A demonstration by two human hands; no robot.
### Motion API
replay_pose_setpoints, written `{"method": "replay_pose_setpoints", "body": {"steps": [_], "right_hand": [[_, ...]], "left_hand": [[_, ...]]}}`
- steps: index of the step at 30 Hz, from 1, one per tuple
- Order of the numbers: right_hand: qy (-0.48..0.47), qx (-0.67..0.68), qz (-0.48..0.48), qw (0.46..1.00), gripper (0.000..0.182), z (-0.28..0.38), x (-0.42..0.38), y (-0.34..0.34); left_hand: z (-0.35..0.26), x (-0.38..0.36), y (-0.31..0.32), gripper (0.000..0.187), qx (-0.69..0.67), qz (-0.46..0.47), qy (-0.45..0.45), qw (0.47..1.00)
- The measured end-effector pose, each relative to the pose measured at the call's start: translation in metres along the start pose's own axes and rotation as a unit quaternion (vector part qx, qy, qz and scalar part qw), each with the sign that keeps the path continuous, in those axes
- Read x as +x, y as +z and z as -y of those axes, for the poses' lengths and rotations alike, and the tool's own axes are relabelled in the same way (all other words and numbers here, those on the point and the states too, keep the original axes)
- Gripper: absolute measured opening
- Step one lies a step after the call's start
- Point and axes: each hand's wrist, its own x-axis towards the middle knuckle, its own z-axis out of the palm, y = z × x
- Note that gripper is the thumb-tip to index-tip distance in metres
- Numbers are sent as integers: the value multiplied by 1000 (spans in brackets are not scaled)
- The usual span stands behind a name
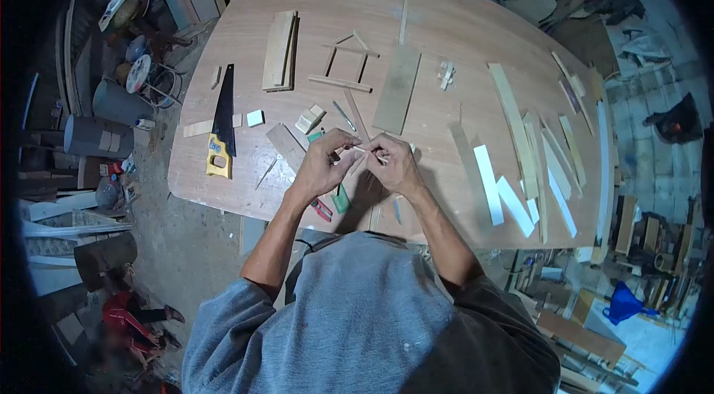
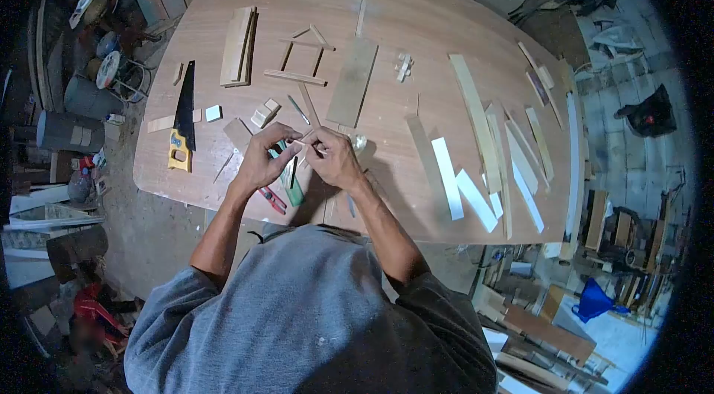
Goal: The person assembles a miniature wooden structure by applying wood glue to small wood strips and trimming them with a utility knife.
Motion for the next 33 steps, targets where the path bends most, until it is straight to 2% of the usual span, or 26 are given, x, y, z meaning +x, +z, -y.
{"method": "replay_pose_setpoints", "body": {"steps": [3,7,13,19,22,27,28,31,32,33], "right_hand": [[-14,-20,21,999,7,9,-4,10],[-12,-45,30,998,9,12,-8,32],[-30,-72,59,995,9,23,-7,65],[-2,-64,88,994,11,31,-6,94],[-5,-90,112,990,13,29,-9,111],[15,-68,176,982,11,4,-40,160],[18,-81,187,979,9,1,-46,168],[74,-83,227,967,9,-3,-59,192],[80,-83,234,965,9,-1,-61,196],[83,-82,235,965,9,-5,-63,203]], "left_hand": [[-2,-6,-11,15,29,37,-17,999],[9,-21,-25,14,61,33,19,997],[23,-45,-52,14,79,41,18,996],[35,-67,-73,13,93,29,16,995],[43,-86,-80,12,85,20,-5,996],[74,-139,-88,15,60,72,-92,991],[68,-146,-92,14,34,104,-178,978],[86,-173,-94,17,25,118,-199,973],[103,-186,-91,19,29,106,-149,983],[112,-192,-92,19,28,107,-152,982]]}}
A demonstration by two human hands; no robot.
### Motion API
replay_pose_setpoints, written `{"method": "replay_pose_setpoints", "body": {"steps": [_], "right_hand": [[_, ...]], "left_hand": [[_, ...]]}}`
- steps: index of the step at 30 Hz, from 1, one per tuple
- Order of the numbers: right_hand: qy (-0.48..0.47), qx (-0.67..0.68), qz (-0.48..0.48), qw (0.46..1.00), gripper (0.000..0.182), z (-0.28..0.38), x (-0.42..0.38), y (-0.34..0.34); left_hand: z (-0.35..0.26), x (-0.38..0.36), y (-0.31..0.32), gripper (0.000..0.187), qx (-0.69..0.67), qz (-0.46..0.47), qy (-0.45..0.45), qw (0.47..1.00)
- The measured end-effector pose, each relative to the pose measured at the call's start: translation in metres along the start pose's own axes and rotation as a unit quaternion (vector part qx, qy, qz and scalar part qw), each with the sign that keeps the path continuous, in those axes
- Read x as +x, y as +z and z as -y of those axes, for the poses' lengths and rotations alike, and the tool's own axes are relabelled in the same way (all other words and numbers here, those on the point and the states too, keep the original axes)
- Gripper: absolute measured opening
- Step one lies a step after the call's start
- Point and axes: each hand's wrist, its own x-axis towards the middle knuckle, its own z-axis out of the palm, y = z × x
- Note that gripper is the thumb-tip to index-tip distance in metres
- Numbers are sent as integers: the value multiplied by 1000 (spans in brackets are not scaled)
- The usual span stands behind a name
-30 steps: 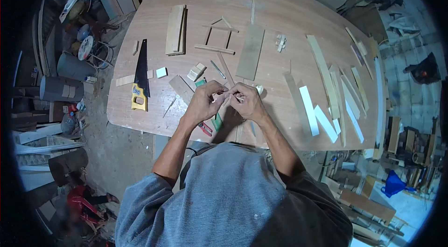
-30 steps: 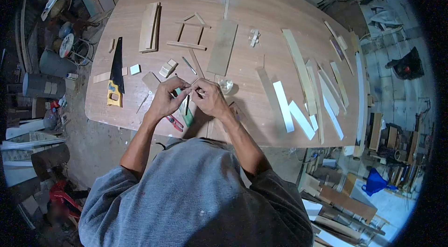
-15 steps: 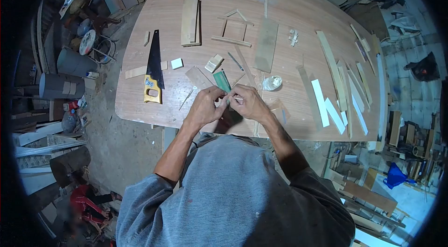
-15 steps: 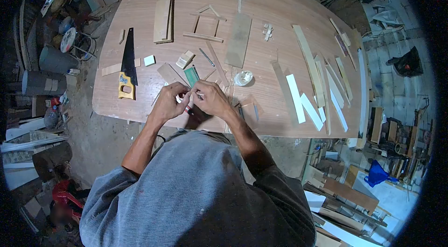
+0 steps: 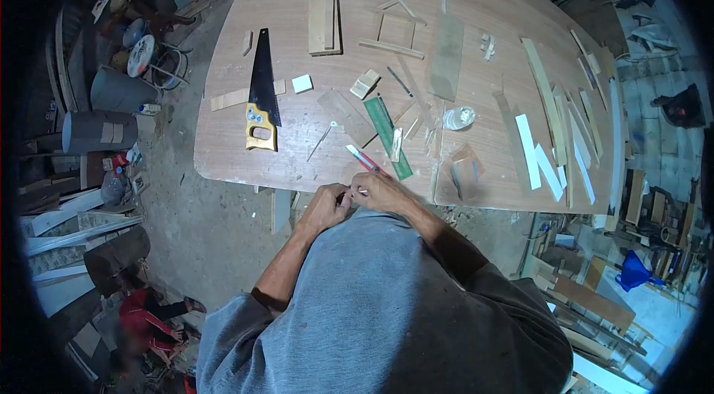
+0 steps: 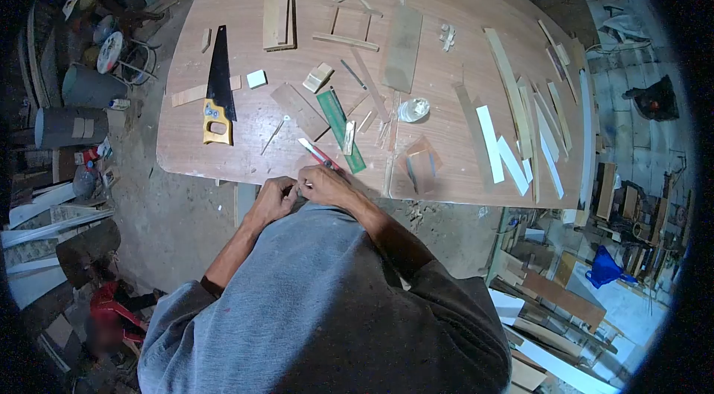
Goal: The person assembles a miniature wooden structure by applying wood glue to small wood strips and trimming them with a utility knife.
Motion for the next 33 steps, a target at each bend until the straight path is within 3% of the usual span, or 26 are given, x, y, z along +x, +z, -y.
{"method": "replay_pose_setpoints", "body": {"steps": [6,11,14,18,21,22,24,25,26,28,32,33], "right_hand": [[20,50,29,998,14,-41,19,51],[158,92,30,983,18,-25,30,52],[100,52,-28,993,21,-43,32,65],[139,56,-29,988,27,-50,33,72],[63,-27,-129,989,28,-52,28,76],[56,-26,-122,991,28,-53,29,77],[113,-19,-180,977,27,-53,31,77],[97,-55,-199,973,27,-52,31,75],[96,-55,-192,975,27,-51,30,74],[127,-292,-266,910,25,-50,29,69],[149,-407,-246,867,30,-67,19,71],[195,-401,-187,875,39,-74,16,73]], "left_hand": [[40,-12,-2,19,-33,-12,-36,999],[62,-7,-8,16,-39,2,-55,998],[81,2,-5,16,-29,18,-60,998],[91,9,-1,18,-24,19,-54,998],[98,7,-4,17,-38,-2,-79,996],[104,4,-7,17,-38,-12,-84,996],[113,-4,-16,18,-66,-67,-99,991],[116,-8,-22,18,-68,-73,-103,990],[119,-13,-28,20,-103,-91,-164,977],[121,-18,-34,21,-142,-115,-230,956],[116,-19,-47,23,-255,-135,-280,916],[118,-18,-46,23,-263,-129,-282,914]]}}
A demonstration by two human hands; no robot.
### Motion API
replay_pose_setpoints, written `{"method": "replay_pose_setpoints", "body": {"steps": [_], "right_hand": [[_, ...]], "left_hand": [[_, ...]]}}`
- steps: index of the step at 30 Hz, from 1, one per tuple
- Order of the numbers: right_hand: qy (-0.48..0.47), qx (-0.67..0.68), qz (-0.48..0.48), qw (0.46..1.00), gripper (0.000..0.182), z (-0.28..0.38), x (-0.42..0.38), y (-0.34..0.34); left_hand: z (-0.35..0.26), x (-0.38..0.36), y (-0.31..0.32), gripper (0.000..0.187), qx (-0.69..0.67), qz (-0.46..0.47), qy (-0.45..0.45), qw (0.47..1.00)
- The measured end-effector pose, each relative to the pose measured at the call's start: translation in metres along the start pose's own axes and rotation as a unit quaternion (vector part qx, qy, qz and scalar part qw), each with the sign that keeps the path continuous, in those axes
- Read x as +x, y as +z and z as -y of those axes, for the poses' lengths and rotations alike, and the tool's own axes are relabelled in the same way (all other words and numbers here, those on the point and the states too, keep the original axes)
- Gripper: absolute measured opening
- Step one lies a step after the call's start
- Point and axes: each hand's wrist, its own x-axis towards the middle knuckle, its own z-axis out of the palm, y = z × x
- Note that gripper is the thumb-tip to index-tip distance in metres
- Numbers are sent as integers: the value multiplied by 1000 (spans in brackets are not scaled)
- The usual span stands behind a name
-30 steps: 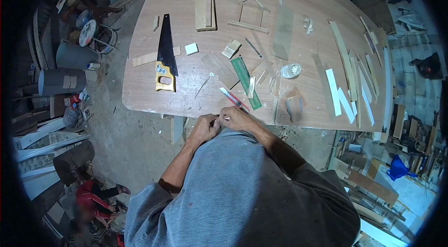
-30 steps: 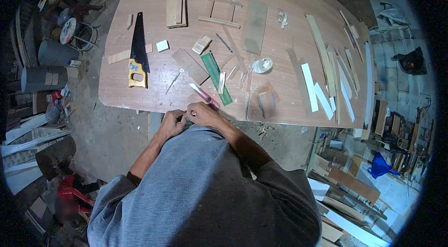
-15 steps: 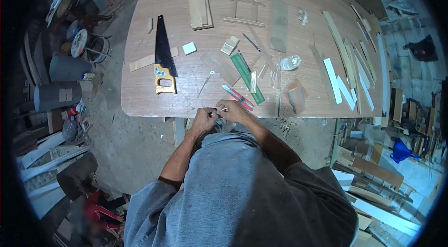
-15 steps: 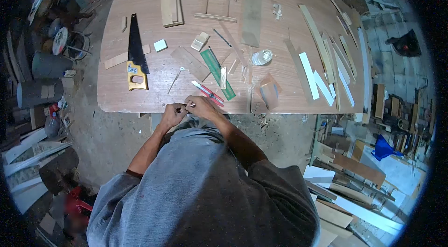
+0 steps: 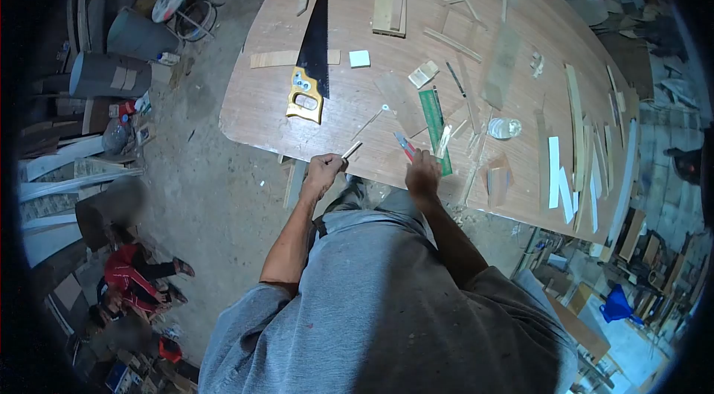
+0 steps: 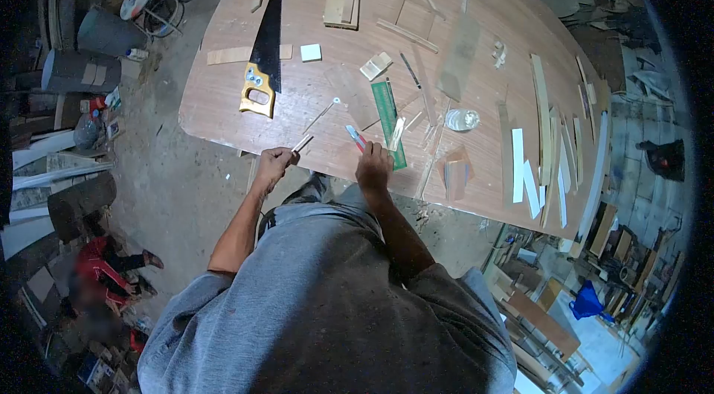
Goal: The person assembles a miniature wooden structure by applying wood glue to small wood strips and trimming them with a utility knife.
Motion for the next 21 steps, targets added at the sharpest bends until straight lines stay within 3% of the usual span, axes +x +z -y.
{"method": "replay_pose_setpoints", "body": {"steps": [4,6,7,9,10,11,13,16,19,21], "right_hand": [[-15,55,-3,998,32,-16,-1,14],[-8,213,-61,975,27,-15,-4,10],[-2,212,-60,975,27,-13,-10,5],[-27,317,16,948,29,-8,-25,-7],[12,355,65,933,26,-5,-37,-9],[9,356,65,932,26,-1,-47,-10],[44,356,161,920,26,13,-59,-17],[-27,375,128,918,28,33,-79,-13],[-31,305,186,934,31,44,-83,6],[-47,298,172,938,30,47,-82,20]], "left_hand": [[23,16,8,22,8,29,27,999],[25,14,16,22,21,40,39,998],[23,7,20,23,33,46,51,997],[16,-9,28,24,71,38,43,996],[16,-16,30,25,106,22,38,993],[23,-22,33,25,106,20,38,993],[40,-28,38,27,128,-37,95,986],[57,-27,43,31,120,-62,73,988],[59,-28,51,33,124,-85,39,988],[64,-24,57,33,119,-99,31,987]]}}
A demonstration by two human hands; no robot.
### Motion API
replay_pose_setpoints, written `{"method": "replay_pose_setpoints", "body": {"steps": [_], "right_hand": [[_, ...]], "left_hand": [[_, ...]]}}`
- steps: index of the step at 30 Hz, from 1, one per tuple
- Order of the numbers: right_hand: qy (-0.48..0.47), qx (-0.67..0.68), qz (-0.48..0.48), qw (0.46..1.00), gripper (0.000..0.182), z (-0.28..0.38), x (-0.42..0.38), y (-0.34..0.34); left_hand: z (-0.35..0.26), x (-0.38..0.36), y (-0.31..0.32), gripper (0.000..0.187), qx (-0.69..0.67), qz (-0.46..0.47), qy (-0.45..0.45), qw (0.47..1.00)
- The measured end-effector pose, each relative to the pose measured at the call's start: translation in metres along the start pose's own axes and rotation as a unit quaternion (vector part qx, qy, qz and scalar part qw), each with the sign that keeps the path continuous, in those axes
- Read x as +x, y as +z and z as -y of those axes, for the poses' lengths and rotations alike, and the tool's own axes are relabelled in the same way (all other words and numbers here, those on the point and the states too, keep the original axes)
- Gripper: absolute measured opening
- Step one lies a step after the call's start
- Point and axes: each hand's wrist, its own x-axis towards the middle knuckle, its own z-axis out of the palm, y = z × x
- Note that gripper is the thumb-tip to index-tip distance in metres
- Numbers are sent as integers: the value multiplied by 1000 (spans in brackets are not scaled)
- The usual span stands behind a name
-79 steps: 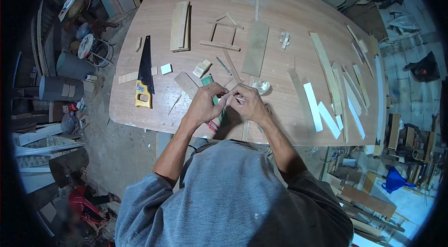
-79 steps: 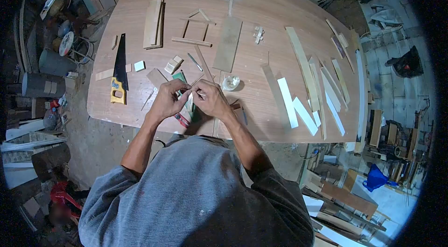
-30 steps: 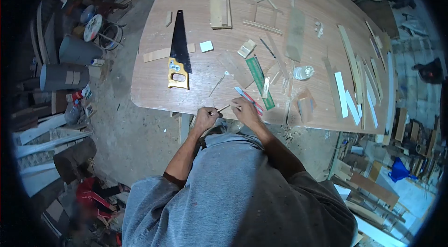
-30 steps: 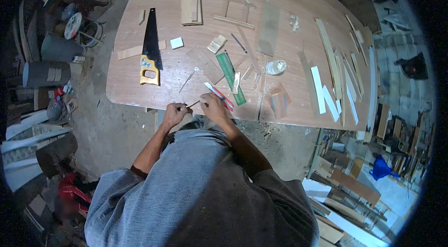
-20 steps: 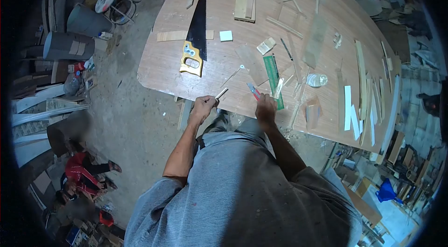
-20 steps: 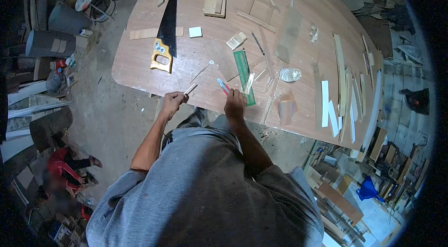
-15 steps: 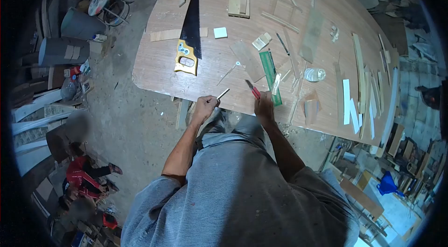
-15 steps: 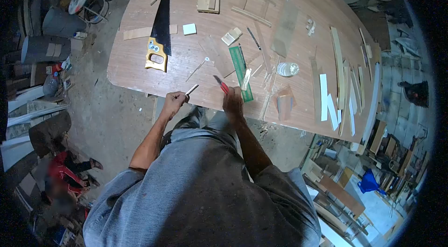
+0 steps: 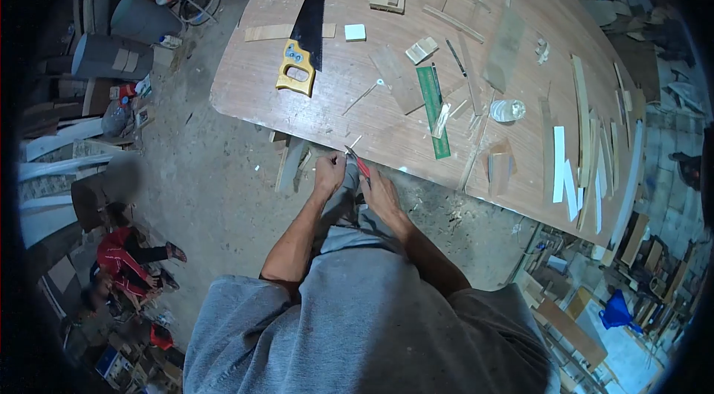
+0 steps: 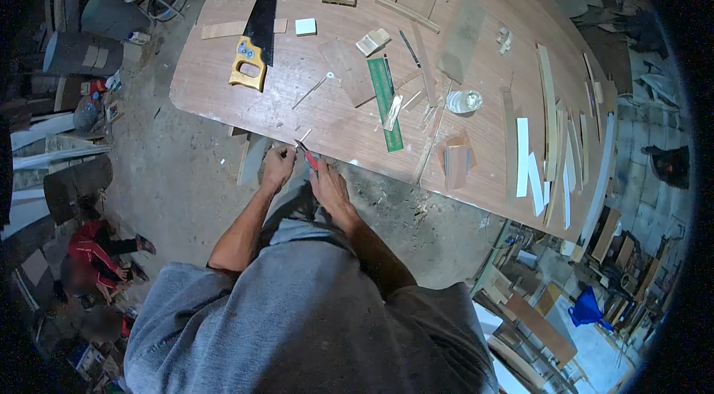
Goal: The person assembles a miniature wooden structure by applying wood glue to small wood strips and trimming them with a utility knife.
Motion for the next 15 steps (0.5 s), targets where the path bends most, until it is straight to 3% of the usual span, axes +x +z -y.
{"method": "replay_pose_setpoints", "body": {"steps": [3,15], "right_hand": [[20,-27,6,999,29,-8,5,13],[-60,-111,10,992,27,-18,8,7]], "left_hand": [[15,4,12,28,10,-78,38,996],[-1,6,21,20,-83,-117,-109,984]]}}
